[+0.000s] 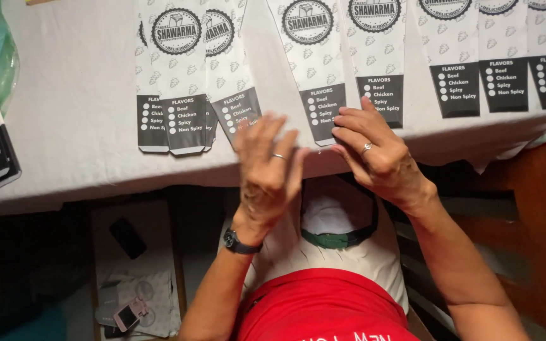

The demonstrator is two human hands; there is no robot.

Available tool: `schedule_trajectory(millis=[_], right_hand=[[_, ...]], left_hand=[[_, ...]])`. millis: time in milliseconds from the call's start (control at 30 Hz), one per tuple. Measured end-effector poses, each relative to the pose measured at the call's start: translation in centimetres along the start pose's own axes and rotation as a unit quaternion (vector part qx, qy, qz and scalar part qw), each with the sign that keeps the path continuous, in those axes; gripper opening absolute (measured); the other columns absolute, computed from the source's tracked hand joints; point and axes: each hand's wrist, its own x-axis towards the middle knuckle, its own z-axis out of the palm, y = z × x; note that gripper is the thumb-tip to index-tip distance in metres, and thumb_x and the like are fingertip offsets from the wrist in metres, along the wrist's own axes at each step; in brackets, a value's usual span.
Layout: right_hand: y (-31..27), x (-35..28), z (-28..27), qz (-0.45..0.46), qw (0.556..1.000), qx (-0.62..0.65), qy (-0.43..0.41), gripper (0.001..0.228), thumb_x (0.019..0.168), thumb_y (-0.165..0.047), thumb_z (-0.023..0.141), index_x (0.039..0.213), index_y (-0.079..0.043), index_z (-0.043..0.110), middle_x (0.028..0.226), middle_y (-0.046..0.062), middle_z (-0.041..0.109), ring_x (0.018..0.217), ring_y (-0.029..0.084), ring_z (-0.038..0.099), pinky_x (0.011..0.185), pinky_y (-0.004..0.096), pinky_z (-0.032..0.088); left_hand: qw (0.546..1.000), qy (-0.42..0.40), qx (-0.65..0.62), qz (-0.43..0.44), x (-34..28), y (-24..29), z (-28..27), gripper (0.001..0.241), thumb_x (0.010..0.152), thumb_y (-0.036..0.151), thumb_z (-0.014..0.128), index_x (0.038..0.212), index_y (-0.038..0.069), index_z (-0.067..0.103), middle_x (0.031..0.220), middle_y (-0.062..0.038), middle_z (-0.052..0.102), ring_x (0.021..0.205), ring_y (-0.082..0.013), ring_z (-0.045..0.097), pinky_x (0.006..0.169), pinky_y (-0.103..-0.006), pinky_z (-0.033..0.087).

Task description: Folding the bottom flaps of paper food sleeves and applying glue to seal them.

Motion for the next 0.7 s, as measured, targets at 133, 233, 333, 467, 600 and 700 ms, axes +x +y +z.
schedule_trajectory(millis=[133, 233, 333, 467, 600, 700], right_hand=[[-0.3, 0.3, 0.0, -0.015, 1.000, 0.003, -0.003, 0.021, 0.098, 0.005, 0.071, 0.115, 0.012, 0.062, 0.121, 0.028, 0.065, 0.117, 0.047, 0.064, 0.117, 0.068, 0.042], [-0.7, 0.7, 0.2, 0.007, 0.999, 0.013, 0.032, 0.017, 0.096, 0.002, 0.073, 0.109, 0.011, 0.067, 0.117, 0.025, 0.069, 0.114, 0.045, 0.068, 0.115, 0.064, 0.044], [-0.8, 0.6, 0.3, 0.031, 0.997, 0.027, 0.071, 0.011, 0.094, 0.001, 0.076, 0.101, 0.009, 0.073, 0.111, 0.022, 0.074, 0.110, 0.042, 0.072, 0.113, 0.059, 0.045], [-0.3, 0.1, 0.6, 0.033, 0.995, 0.045, 0.080, 0.007, 0.093, 0.002, 0.076, 0.096, 0.008, 0.074, 0.109, 0.023, 0.075, 0.109, 0.042, 0.072, 0.112, 0.058, 0.047], [-0.6, 0.9, 0.3, 0.062, 0.992, 0.063, 0.091, 0.008, 0.093, 0.004, 0.078, 0.090, 0.008, 0.073, 0.102, 0.020, 0.076, 0.104, 0.038, 0.073, 0.118, 0.054, 0.040], [-0.7, 1.4, -0.1, 0.118, 0.987, 0.069, 0.090, 0.012, 0.093, 0.006, 0.080, 0.086, 0.009, 0.070, 0.097, 0.019, 0.075, 0.102, 0.036, 0.074, 0.121, 0.053, 0.035]], left_hand=[[0.973, -0.069, -0.213, 0.059, 0.3, 0.5, 1.3, 0.025, 0.100, 0.002, 0.071, 0.122, -0.005, 0.062, 0.129, -0.023, 0.063, 0.129, -0.0425, 0.060, 0.116, -0.0590, 0.044], [0.973, -0.051, -0.219, 0.049, 0.2, 0.5, 2.1, 0.020, 0.096, 0.006, 0.074, 0.112, -0.004, 0.068, 0.120, -0.019, 0.069, 0.122, -0.0403, 0.064, 0.113, -0.0543, 0.047], [0.976, -0.021, -0.216, 0.033, -0.1, 0.5, 2.5, 0.020, 0.093, 0.012, 0.078, 0.107, -0.002, 0.074, 0.114, -0.016, 0.073, 0.116, -0.0379, 0.069, 0.109, -0.0495, 0.051], [0.974, -0.003, -0.225, 0.023, -0.1, 0.7, 2.8, 0.015, 0.094, 0.011, 0.076, 0.103, -0.001, 0.075, 0.110, -0.014, 0.074, 0.112, -0.0364, 0.070, 0.107, -0.0488, 0.053], [0.974, 0.000, -0.224, -0.034, 0.2, 1.5, 3.0, 0.011, 0.093, 0.011, 0.078, 0.097, 0.001, 0.076, 0.104, -0.011, 0.073, 0.110, -0.0332, 0.070, 0.108, -0.0477, 0.050], [0.972, 0.001, -0.212, -0.099, 0.7, 2.1, 3.0, 0.008, 0.090, 0.009, 0.079, 0.091, 0.003, 0.074, 0.098, -0.006, 0.071, 0.105, -0.0282, 0.070, 0.106, -0.0450, 0.049]])
